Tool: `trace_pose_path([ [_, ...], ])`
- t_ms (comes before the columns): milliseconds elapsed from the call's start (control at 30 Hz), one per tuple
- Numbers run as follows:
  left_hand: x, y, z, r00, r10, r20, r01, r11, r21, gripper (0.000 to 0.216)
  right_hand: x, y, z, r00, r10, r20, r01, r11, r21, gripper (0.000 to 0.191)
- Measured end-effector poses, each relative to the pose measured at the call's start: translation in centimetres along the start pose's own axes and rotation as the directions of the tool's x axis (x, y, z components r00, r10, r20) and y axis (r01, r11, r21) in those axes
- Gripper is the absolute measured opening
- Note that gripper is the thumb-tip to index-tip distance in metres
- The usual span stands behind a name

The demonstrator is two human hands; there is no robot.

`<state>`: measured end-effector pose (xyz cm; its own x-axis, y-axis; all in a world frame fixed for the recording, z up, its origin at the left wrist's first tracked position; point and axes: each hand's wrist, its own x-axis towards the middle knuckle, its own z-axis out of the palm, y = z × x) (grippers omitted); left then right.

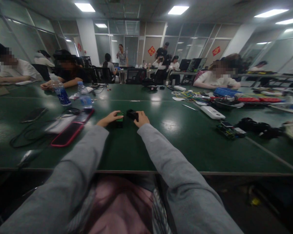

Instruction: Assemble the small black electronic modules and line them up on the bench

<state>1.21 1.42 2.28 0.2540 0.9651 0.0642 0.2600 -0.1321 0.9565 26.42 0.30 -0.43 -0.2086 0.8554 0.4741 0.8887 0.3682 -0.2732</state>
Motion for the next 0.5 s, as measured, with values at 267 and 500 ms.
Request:
trace_pose_path([
  [267,-0.4,0.3,0.0,1.0,0.0,0.001,0.0,1.0,0.022,0.069,0.6,1.2,0.7,0.999,0.04,-0.01,-0.039,0.999,0.035,0.048],
  [500,0.8,-1.6,-0.4,1.0,0.009,-0.002,-0.009,1.0,0.025,0.076,-0.8,9.3,-3.8,0.937,0.345,-0.051,-0.349,0.933,-0.092,0.054],
])
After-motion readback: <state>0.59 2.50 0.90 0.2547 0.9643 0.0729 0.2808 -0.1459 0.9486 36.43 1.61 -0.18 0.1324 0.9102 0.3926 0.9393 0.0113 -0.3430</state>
